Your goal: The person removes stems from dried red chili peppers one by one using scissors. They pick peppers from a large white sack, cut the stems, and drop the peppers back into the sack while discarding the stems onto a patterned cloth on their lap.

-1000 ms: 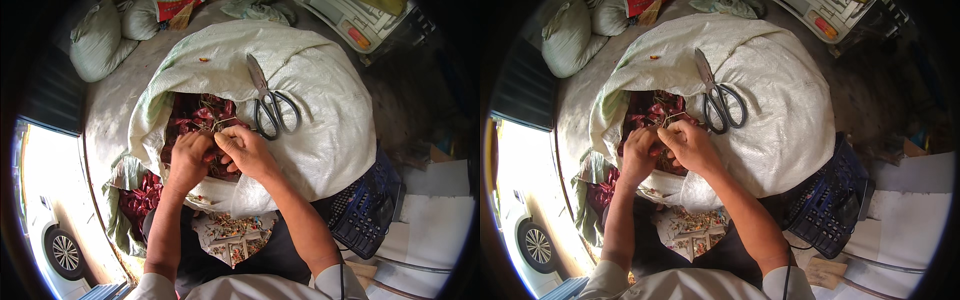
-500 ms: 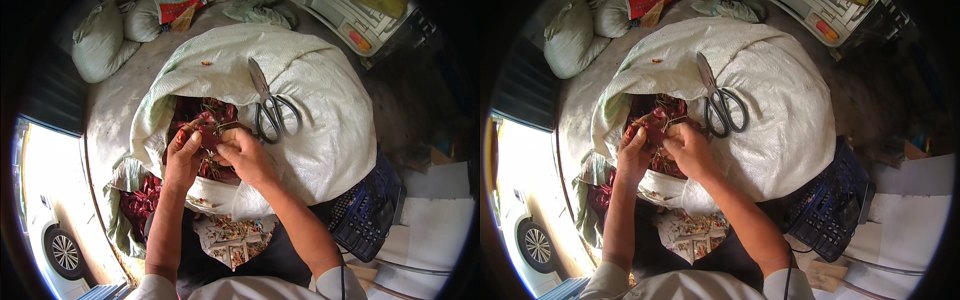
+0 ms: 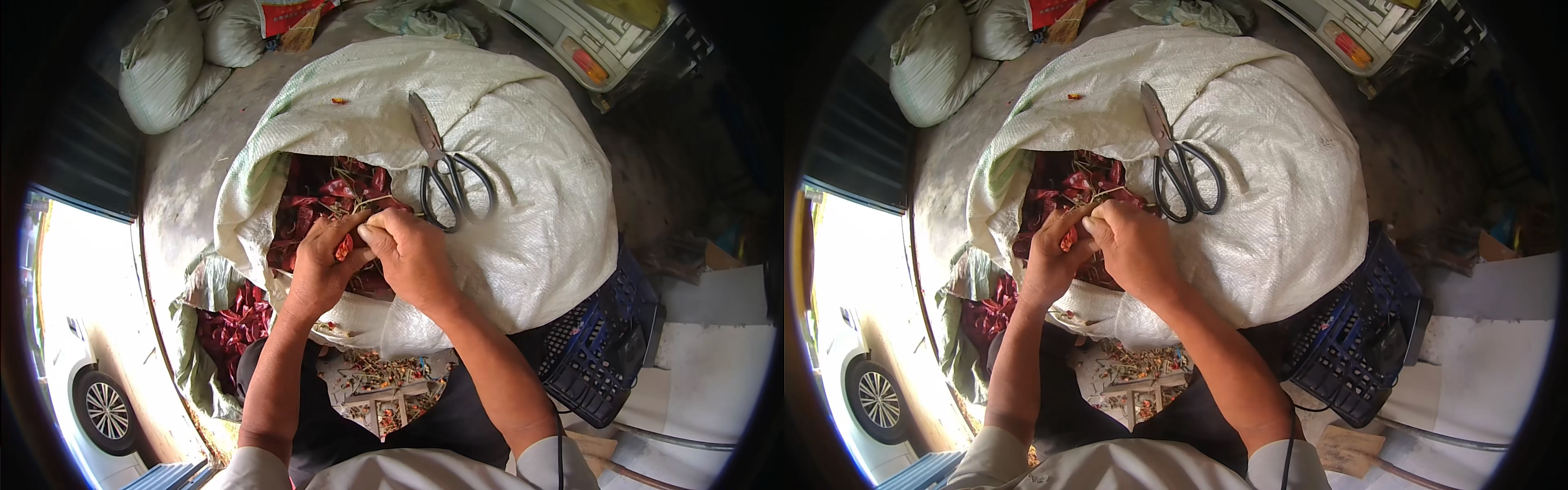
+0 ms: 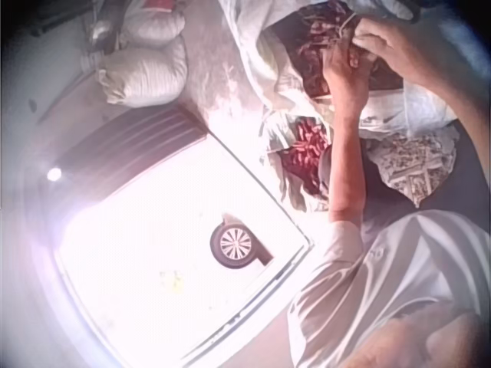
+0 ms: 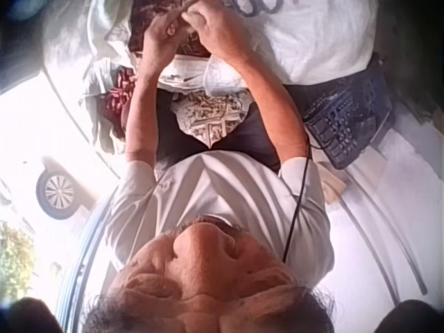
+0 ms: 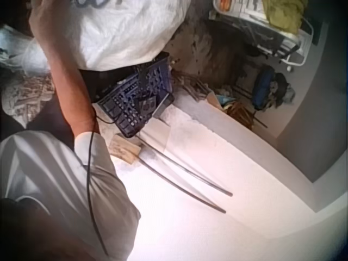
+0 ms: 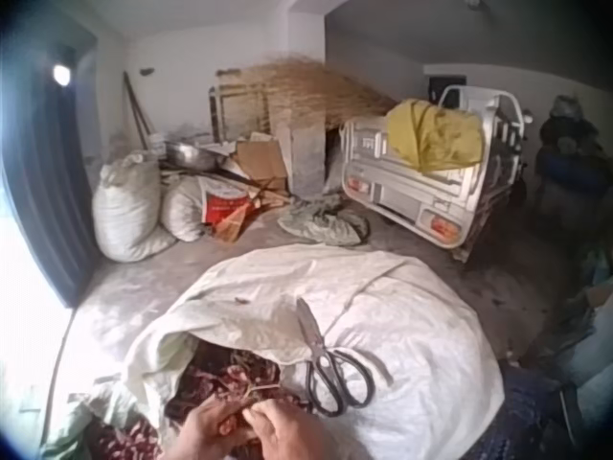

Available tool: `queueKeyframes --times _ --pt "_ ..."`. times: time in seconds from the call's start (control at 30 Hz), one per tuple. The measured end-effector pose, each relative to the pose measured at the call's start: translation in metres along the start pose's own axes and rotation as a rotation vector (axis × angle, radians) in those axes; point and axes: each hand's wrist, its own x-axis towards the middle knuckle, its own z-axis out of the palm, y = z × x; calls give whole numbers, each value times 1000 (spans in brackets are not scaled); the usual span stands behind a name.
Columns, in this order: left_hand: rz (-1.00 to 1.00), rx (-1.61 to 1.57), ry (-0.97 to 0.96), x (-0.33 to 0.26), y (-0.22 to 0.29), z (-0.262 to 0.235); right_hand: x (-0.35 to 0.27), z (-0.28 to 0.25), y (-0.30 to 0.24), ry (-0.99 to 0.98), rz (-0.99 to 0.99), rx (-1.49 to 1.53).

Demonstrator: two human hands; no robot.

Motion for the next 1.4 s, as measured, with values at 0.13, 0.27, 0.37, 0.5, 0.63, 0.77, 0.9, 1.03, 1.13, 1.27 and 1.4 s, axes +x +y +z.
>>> queueKeyframes --times 0.13,0.27,0.37,0.5,0.63,0.77,0.9,1.03,1.13,1.27,1.4 --pt "-295 -406 2 -5 -4 8 4 -1 0 18 5 -64" --pt "-344 -459 -51 -4 -4 1 4 -8 -6 -78 140 110" --pt "-309 -425 -127 -6 -9 -2 5 -11 -5 -49 -4 -4" --pt "-351 -318 -231 1 -2 -4 2 -9 1 -11 -79 -236" --pt "-348 -281 -183 4 8 -7 9 -4 -6 -13 125 -3" --pt "-342 -341 -180 4 5 -11 10 -18 -8 -149 131 107" --pt "-318 -465 -242 -1 2 -10 5 -12 1 -143 -51 -111" --pt "-258 -451 -244 5 12 -13 2 -6 -2 -24 -13 47" --pt "-249 -637 -180 -1 6 -9 0 -5 -9 -52 279 391" --pt "-204 -747 -84 -3 -6 -2 1 1 -9 -37 446 784" --pt "-172 -766 3 -3 -13 -5 14 -5 7 212 450 1108"
